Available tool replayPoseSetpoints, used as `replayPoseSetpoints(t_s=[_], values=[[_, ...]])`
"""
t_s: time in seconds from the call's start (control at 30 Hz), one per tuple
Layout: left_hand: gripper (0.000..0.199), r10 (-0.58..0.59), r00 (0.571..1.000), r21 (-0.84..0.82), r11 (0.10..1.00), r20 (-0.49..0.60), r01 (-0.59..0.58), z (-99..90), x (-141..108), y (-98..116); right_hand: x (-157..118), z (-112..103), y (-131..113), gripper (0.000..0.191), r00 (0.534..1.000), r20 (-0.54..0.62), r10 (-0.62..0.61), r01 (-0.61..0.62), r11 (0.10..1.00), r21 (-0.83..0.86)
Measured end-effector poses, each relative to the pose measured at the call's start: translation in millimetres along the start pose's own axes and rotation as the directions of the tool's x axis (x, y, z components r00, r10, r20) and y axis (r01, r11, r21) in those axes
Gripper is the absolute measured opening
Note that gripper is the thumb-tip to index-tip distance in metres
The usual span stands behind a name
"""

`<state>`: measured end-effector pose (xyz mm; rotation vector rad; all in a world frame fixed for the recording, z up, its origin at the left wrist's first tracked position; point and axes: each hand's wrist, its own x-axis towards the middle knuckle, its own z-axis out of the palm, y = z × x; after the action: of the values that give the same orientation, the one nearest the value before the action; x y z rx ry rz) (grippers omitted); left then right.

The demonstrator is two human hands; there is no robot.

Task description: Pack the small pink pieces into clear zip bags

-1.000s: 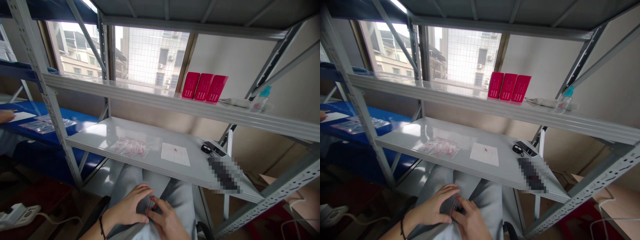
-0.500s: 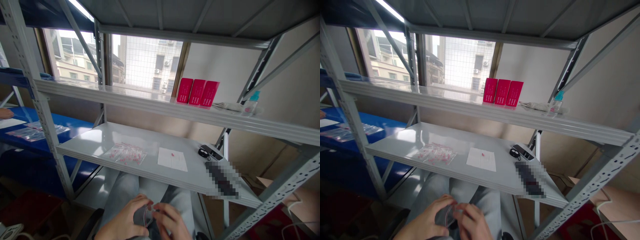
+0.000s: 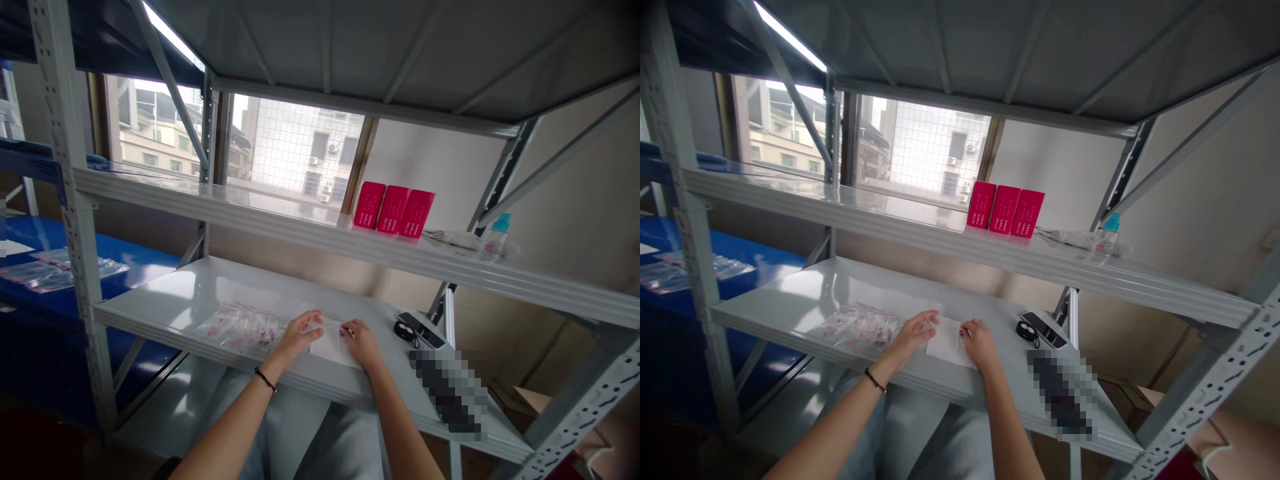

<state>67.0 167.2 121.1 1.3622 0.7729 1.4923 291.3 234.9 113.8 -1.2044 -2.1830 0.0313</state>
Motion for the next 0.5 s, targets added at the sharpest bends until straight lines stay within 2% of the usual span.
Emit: replayPoseSetpoints(t_s=[0.27,0.5], values=[[0.050,-0.019,0.999,0.105,0.994,0.042,0.014,-1.1,-3.2,-8.4,-5.4,-0.8,-4.5,0.023,0.998,0.067,-0.009,0.011,0.999,-0.033],[0.053,-0.032,0.998,0.090,0.996,0.059,0.026,0.0,-5.1,-7.6,-3.9,1.9,-2.1,0.022,0.996,0.092,0.000,-0.002,1.000,0.014]])
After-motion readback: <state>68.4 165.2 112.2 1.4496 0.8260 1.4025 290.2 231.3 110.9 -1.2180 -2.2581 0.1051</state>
